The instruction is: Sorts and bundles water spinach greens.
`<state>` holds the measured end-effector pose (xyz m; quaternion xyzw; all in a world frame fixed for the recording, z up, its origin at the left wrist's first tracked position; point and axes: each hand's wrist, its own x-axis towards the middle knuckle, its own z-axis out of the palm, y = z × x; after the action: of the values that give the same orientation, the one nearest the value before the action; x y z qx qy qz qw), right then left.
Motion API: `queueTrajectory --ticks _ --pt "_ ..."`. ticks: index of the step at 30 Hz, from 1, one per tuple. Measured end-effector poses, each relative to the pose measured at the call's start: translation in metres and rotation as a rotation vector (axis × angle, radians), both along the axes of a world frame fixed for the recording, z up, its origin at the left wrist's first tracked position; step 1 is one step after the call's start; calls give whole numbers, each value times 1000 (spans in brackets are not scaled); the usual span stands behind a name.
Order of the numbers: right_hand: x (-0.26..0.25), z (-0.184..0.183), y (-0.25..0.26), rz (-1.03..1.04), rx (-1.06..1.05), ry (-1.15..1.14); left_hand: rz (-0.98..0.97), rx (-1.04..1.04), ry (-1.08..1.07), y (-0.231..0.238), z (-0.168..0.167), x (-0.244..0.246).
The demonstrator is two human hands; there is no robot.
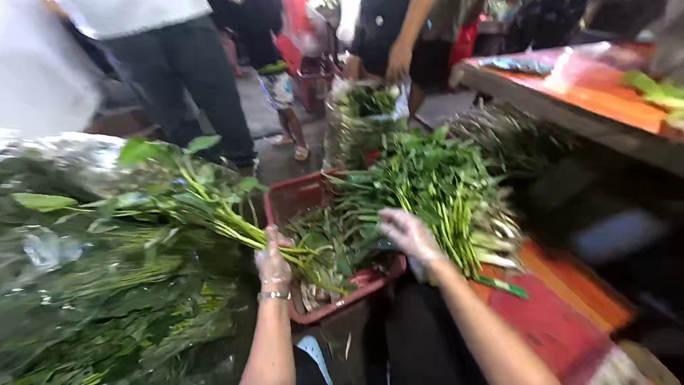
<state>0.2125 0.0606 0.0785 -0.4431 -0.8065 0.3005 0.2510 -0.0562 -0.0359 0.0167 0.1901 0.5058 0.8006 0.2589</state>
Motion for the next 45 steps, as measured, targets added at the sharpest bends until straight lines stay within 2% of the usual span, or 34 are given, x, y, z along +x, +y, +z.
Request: queueTrajectory --ticks 4,6,7,9,12,16,21,26,28,29,32,34,35,37,41,43,45 --pt "100 8 21 -469 138 241 -36 16 69 2 -7 2" --pt "132 9 27 -643 129 238 -45 -11 92 5 -7 6" --pt "141 6 27 -666 89 202 -49 -23 94 6 -8 9" --pt "142 -7 23 -552 -70 88 -60 -41 90 10 -11 14" --pt "109 -33 18 -311 -292 -186 -90 -88 99 15 -14 22" --pt "74 -63 18 -331 -312 -492 -135 -103 152 16 -19 28" --pt "82 -68 31 -424 -305 -465 -156 -81 142 13 -19 25" --pt "77 -67 38 -301 -381 -655 -173 -114 119 14 -22 25" --pt "80 -67 44 -314 -384 -597 -183 -107 115 14 -23 24" --pt "85 -66 48 -344 -392 -482 -183 -101 115 15 -23 25" --pt "106 -52 56 -447 -378 19 -170 -122 107 14 -22 24" --pt "122 -27 55 -524 -266 197 -170 -118 107 14 -22 22" --pt "130 -14 55 -555 -187 203 -174 -110 112 14 -23 22" --pt "142 11 54 -568 -57 126 -182 -93 118 15 -25 21" --pt "154 55 66 -426 -2 -354 -179 -103 135 17 -22 25" --pt "157 70 70 -450 69 -419 -181 -103 139 17 -22 23" --pt "156 62 73 -363 62 -452 -187 -103 131 17 -22 23"
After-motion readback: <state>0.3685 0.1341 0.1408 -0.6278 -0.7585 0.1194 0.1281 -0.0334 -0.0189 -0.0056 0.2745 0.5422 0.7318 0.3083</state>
